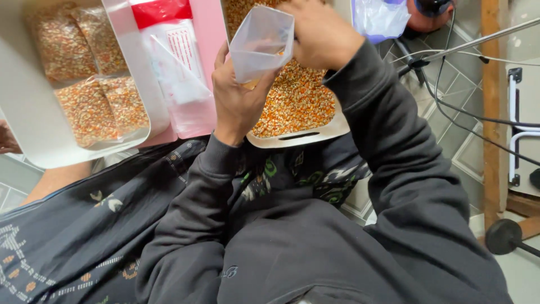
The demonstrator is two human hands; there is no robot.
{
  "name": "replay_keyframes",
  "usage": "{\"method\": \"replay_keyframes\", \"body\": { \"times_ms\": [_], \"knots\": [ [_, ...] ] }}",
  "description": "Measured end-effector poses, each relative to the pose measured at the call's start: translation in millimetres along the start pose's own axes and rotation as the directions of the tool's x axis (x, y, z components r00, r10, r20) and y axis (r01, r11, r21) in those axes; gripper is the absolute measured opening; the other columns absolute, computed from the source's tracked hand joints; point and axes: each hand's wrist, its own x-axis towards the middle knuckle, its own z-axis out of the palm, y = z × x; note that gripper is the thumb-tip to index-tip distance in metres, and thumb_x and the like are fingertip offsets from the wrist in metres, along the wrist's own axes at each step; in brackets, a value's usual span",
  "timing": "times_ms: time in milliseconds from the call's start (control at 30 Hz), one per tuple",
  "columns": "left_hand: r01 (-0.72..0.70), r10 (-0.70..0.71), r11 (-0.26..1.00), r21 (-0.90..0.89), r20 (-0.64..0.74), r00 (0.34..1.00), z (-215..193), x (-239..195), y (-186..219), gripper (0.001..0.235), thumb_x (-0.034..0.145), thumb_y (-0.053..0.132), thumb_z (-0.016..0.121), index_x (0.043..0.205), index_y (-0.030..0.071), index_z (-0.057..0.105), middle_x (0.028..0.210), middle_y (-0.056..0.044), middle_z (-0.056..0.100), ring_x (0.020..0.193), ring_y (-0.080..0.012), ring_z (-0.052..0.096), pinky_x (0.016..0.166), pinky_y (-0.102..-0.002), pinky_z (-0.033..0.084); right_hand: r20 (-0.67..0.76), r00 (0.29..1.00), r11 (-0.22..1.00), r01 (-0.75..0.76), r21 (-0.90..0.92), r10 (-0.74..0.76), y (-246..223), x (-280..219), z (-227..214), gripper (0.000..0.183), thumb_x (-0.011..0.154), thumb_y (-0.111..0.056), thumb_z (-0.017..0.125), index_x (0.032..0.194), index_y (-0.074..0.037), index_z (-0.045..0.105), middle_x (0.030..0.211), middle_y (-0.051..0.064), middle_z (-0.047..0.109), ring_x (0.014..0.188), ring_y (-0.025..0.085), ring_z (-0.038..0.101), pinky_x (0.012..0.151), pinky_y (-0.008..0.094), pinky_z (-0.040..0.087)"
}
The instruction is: Packaging corn kernels into small plastic bags using a scoop and a small plastic cup
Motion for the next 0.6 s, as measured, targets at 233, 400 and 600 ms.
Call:
{"method": "replay_keyframes", "body": {
  "times_ms": [233,400,600],
  "knots": [
    [-0.011,0.009,0.999,0.042,0.031,0.999,2.2,3.1,-4.2,0.015,0.093,0.012,0.079,0.108,0.013,0.076,0.115,-0.006,0.078,0.111,-0.0255,0.075,0.123,-0.051,0.029,0.199,0.978,0.996,-0.072,0.060,0.059,4.7,-6.6,29.9,0.040,0.091,-0.018,0.071,0.128,-0.008,0.059,0.097,0.020,0.054,0.080,0.047,0.063,0.071,0.058,0.052],
    [-0.005,0.003,0.997,0.075,0.029,1.000,3.1,5.0,-3.0,0.012,0.092,0.014,0.080,0.104,0.012,0.077,0.106,-0.004,0.079,0.100,-0.0253,0.077,0.121,-0.051,0.030,0.202,0.976,0.995,-0.094,0.037,0.085,1.3,-1.7,20.3,0.029,0.093,-0.027,0.073,0.110,-0.008,0.059,0.091,0.015,0.057,0.077,0.040,0.064,0.065,0.055,0.052],
    [-0.018,0.015,0.996,0.091,0.033,0.999,3.1,4.1,-4.2,0.010,0.092,0.015,0.079,0.101,0.011,0.078,0.105,-0.005,0.079,0.097,-0.0273,0.078,0.120,-0.052,0.031,0.038,0.999,0.999,0.003,-0.038,-0.002,1.4,3.4,21.7,0.030,0.087,-0.026,0.077,0.110,-0.011,0.064,0.091,0.010,0.057,0.078,0.035,0.060,0.068,0.047,0.050]
  ]
}}
